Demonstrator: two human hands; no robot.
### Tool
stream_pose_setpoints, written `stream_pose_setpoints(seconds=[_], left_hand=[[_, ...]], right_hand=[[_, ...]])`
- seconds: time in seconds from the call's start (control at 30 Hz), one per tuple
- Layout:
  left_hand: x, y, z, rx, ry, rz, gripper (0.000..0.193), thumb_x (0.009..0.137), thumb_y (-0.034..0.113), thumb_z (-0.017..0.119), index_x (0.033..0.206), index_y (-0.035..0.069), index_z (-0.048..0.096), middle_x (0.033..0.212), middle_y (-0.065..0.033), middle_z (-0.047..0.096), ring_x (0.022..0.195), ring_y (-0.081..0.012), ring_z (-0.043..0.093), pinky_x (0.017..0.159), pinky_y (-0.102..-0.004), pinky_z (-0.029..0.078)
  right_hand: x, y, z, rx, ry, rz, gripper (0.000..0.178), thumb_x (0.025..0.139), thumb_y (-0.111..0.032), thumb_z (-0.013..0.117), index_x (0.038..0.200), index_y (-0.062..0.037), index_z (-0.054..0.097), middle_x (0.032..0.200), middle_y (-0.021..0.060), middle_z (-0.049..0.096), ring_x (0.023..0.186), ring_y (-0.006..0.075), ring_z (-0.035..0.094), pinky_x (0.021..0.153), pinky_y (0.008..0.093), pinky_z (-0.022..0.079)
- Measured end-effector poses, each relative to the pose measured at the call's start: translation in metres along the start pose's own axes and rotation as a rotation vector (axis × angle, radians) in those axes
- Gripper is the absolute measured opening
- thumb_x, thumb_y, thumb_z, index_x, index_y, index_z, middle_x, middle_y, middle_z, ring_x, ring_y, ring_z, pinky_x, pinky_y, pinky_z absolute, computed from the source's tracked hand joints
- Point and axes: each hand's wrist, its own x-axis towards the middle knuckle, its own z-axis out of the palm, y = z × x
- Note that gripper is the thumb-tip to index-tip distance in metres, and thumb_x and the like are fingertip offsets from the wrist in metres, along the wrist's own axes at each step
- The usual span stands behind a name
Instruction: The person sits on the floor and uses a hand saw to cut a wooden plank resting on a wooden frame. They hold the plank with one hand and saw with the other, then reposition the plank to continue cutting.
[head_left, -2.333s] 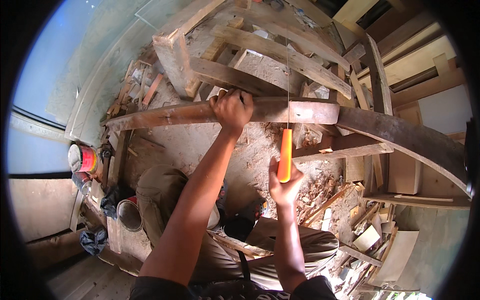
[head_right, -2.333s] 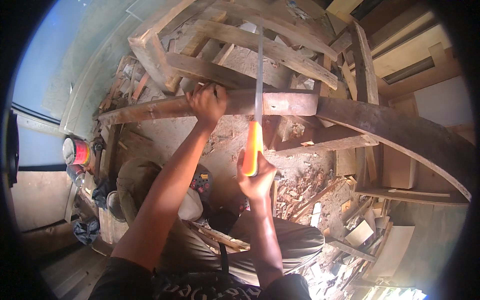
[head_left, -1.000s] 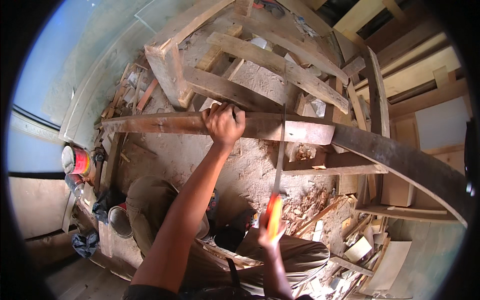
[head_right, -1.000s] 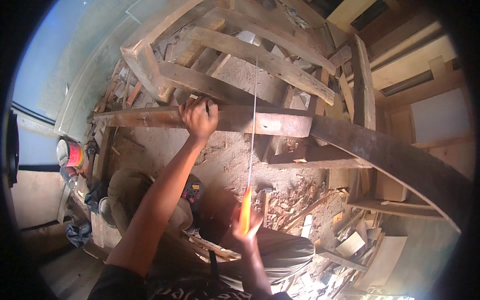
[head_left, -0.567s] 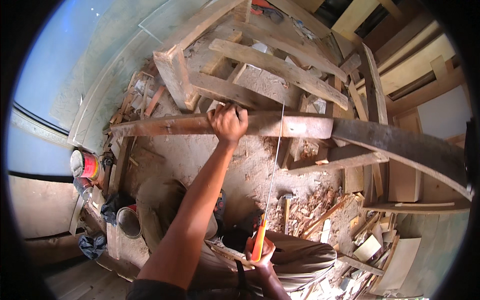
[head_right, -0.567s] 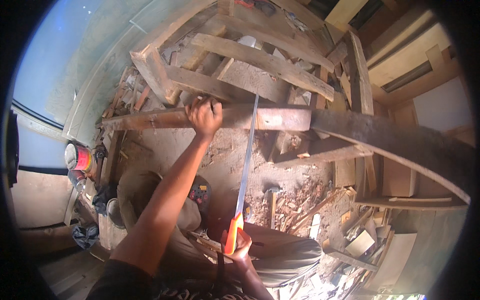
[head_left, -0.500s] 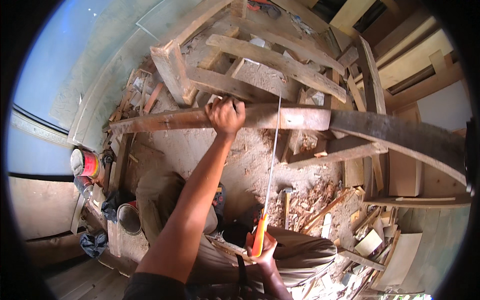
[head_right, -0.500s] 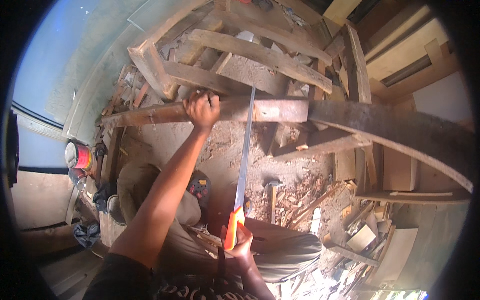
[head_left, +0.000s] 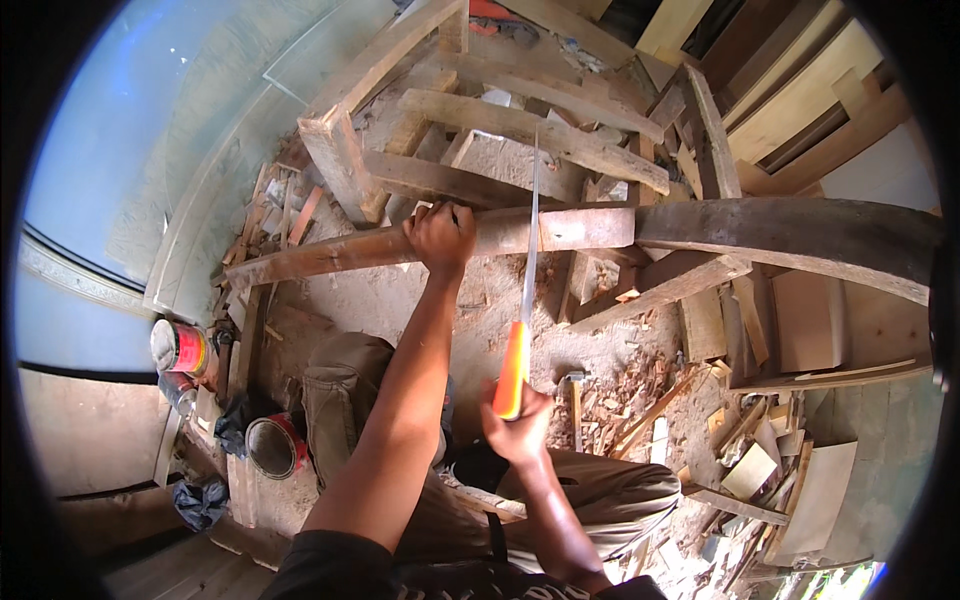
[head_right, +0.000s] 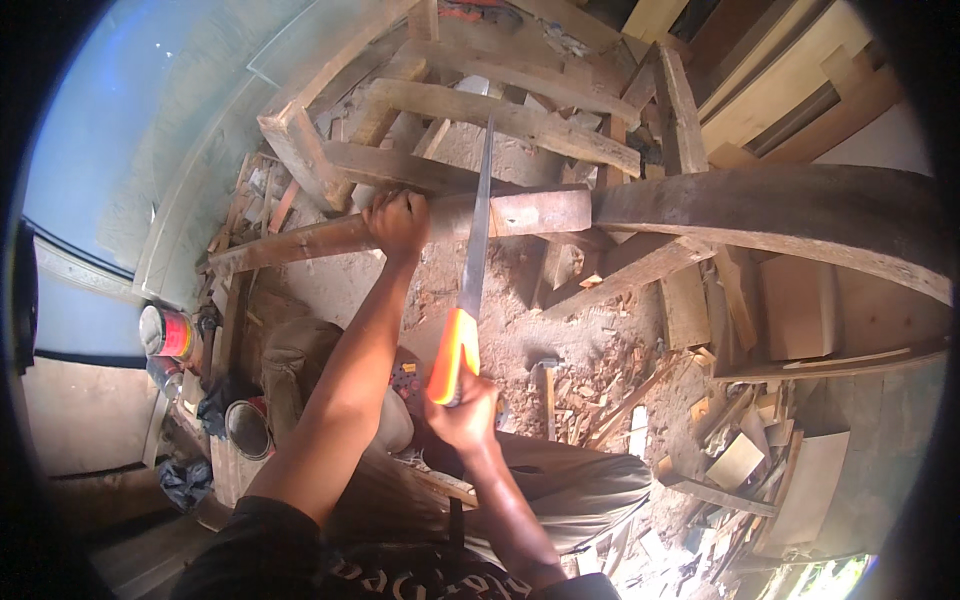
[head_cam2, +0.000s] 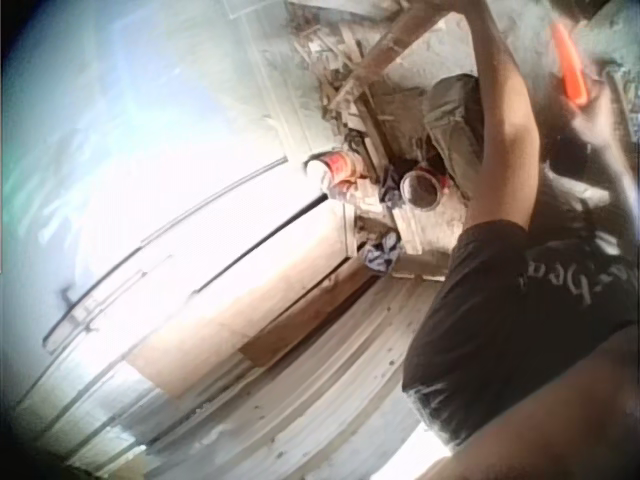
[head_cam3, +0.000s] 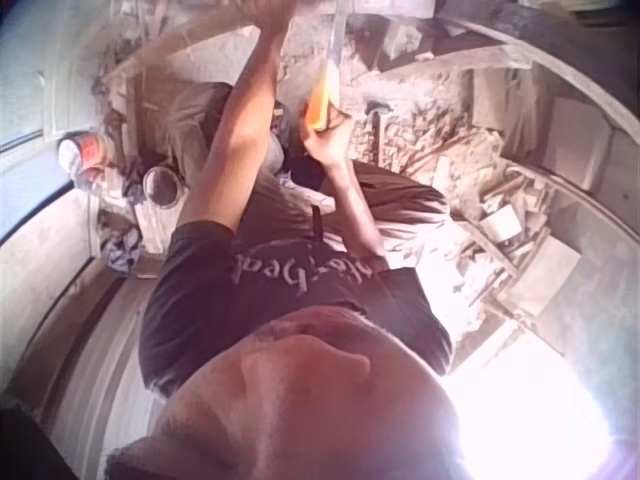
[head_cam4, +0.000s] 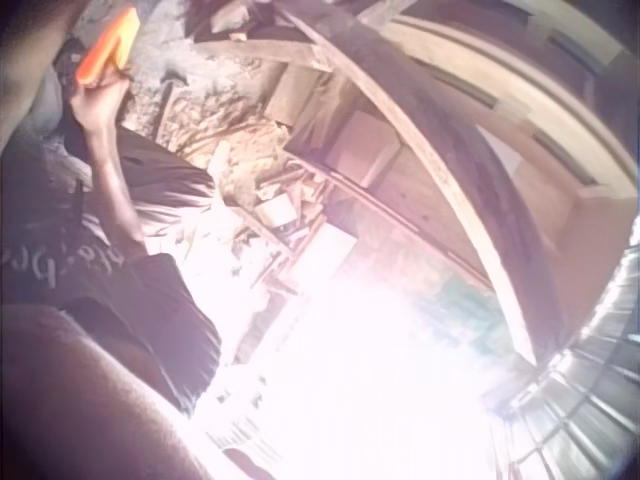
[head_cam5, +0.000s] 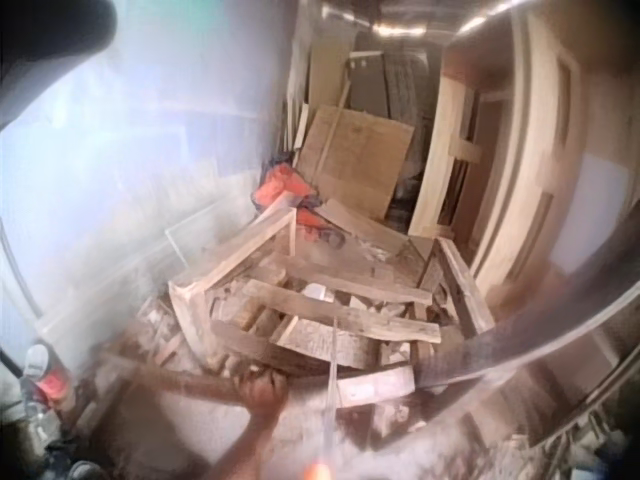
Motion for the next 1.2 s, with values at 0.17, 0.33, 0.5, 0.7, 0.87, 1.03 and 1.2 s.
stream_pose_setpoints(seconds=[0.17,0.33,0.5,0.7,0.87,1.03,1.2], left_hand=[[-0.002,-0.006,-0.003,0.024,0.066,0.052,0.031,0.083,0.028,0.051,0.069,0.007,0.069,0.083,-0.0107,0.072,0.083,-0.0326,0.064,0.083,-0.0478,0.042],[-0.007,-0.01,-0.002,0.054,0.055,0.078,0.033,0.083,0.031,0.052,0.072,0.008,0.071,0.083,-0.011,0.073,0.082,-0.032,0.065,0.081,-0.0491,0.043],[-0.004,-0.004,-0.004,-0.036,-0.111,-0.015,0.032,0.084,0.032,0.054,0.082,0.008,0.075,0.09,-0.012,0.074,0.094,-0.0344,0.067,0.087,-0.0499,0.043],[-0.006,-0.001,-0.005,-0.104,0.015,0.045,0.026,0.079,0.027,0.057,0.067,0.006,0.068,0.082,-0.0125,0.073,0.082,-0.0323,0.066,0.085,-0.0469,0.042],[-0.005,-0.011,-0.009,-0.075,-0.048,0.008,0.024,0.076,0.028,0.059,0.066,0.007,0.066,0.078,-0.0106,0.071,0.077,-0.0309,0.064,0.082,-0.0448,0.042],[-0.005,-0.009,-0.009,-0.085,-0.068,-0.009,0.025,0.076,0.029,0.059,0.067,0.007,0.066,0.079,-0.0103,0.071,0.079,-0.0298,0.064,0.082,-0.0444,0.042],[-0.004,0.001,-0.007,-0.105,-0.081,-0.017,0.026,0.078,0.028,0.058,0.066,0.007,0.066,0.078,-0.0107,0.071,0.078,-0.0296,0.064,0.081,-0.0446,0.041]], right_hand=[[-0.01,0.0,-0.033,-0.102,0.045,0.147,0.008,0.081,-0.006,0.071,0.088,-0.0036,0.069,0.065,0.0058,0.067,0.06,0.0106,0.065,0.058,0.0291,0.052],[-0.093,0.015,-0.079,-0.387,-0.074,-0.013,0.005,0.077,-0.006,0.069,0.079,-0.0058,0.065,0.062,0.0053,0.062,0.052,0.0187,0.061,0.052,0.0302,0.049],[-0.058,0.014,-0.065,-0.488,-0.037,-0.121,0.011,0.079,-0.007,0.07,0.073,-0.0077,0.061,0.057,0.0059,0.057,0.045,0.0222,0.054,0.047,0.0319,0.042],[0.034,0.019,-0.019,-0.143,0.045,-0.028,0.023,0.084,-0.003,0.069,0.067,-0.0044,0.054,0.053,0.0,0.052,0.048,0.0058,0.047,0.043,0.0297,0.034],[-0.064,0.05,-0.064,-0.366,-0.098,-0.239,0.018,0.077,-0.015,0.075,0.079,-0.0083,0.058,0.058,0.005,0.053,0.042,0.0211,0.051,0.043,0.0351,0.037],[-0.038,0.021,-0.06,-0.257,0.114,-0.079,0.022,0.085,-0.005,0.068,0.107,-0.0016,0.069,0.064,-0.0004,0.06,0.048,0.01,0.053,0.048,0.028,0.046],[0.06,0.018,-0.008,-0.199,0.11,0.05,0.025,0.09,-0.006,0.066,0.068,-0.0058,0.055,0.055,-0.0031,0.05,0.05,0.0034,0.042,0.045,0.0274,0.032]])
